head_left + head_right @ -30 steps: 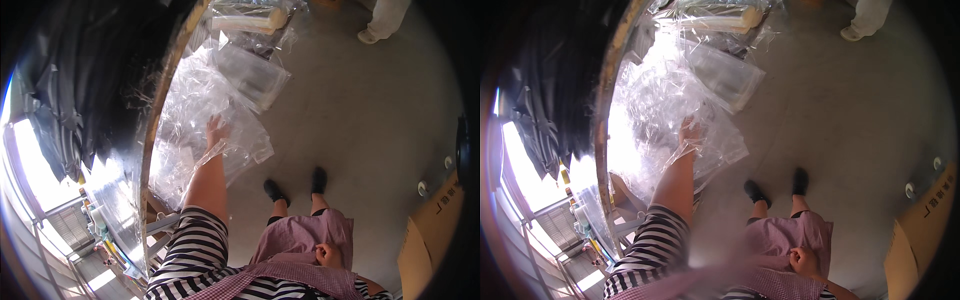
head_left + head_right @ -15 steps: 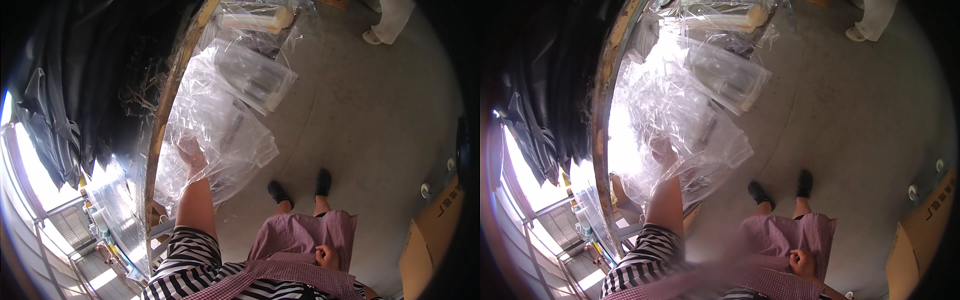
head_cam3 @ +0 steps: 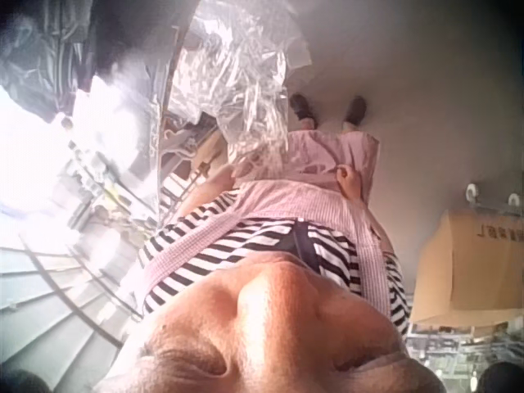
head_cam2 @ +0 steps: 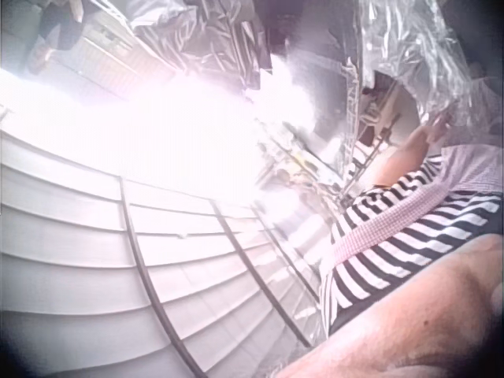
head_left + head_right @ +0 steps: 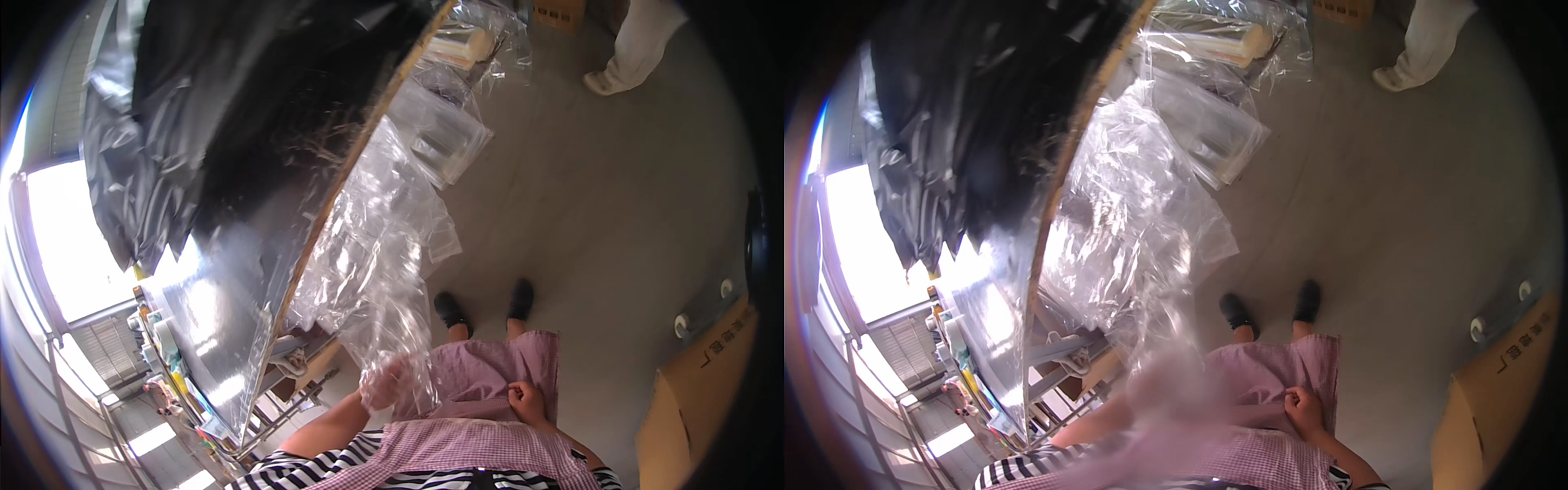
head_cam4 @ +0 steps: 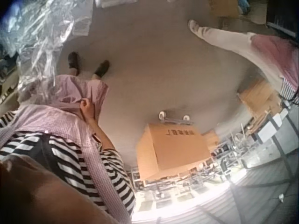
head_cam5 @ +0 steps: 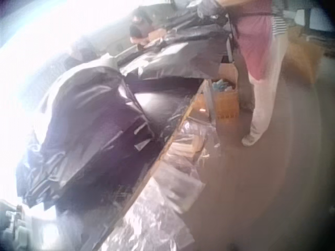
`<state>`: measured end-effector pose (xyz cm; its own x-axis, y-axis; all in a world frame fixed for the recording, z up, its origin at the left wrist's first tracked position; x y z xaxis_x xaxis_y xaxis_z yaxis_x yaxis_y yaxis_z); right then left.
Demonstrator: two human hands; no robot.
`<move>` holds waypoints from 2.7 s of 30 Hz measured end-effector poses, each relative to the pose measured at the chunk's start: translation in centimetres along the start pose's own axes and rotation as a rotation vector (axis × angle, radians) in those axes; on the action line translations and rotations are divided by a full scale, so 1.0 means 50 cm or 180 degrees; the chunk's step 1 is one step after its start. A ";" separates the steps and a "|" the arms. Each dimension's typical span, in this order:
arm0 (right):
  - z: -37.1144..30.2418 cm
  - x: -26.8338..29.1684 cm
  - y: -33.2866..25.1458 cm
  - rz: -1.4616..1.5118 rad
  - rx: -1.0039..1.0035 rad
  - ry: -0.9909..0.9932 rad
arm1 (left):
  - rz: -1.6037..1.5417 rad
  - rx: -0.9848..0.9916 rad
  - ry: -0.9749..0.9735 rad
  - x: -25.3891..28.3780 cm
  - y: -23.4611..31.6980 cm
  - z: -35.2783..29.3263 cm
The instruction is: The person prepares shipping labels by hand, places them on black plastic bags, and then bundles multiple bags together inside a large clear plastic sheet on a workshop table.
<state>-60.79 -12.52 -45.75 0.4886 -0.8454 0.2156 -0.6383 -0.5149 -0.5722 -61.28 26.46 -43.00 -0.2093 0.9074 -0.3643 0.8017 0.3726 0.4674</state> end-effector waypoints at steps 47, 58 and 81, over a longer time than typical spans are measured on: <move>-0.516 -0.485 -0.939 -0.4545 0.3703 -0.2930 | 0.1726 -0.4606 0.2866 -0.144 0.040 -1.541; -0.844 -0.383 -1.536 0.2245 0.7549 0.0345 | 0.4058 -0.3577 0.5596 -0.257 0.134 -1.430; -0.144 -0.547 -1.479 -0.5269 0.4306 -0.0186 | 0.1462 -0.1163 0.0518 0.053 0.373 -0.730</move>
<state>-31.23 47.66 -3.65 0.0374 0.1804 0.9829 0.9849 -0.1727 -0.0057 -67.31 42.90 -5.86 0.0065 0.9985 0.0543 0.5923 -0.0476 0.8043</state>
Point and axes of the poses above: each hand's wrist, its own z-axis towards the middle knuckle, its own x-axis out of the back of the hand, y = z × x, the point moved 1 cm from there along z, towards the middle knuckle, and after that the axes turned 3 degrees about -x, right-handed, at the moved point
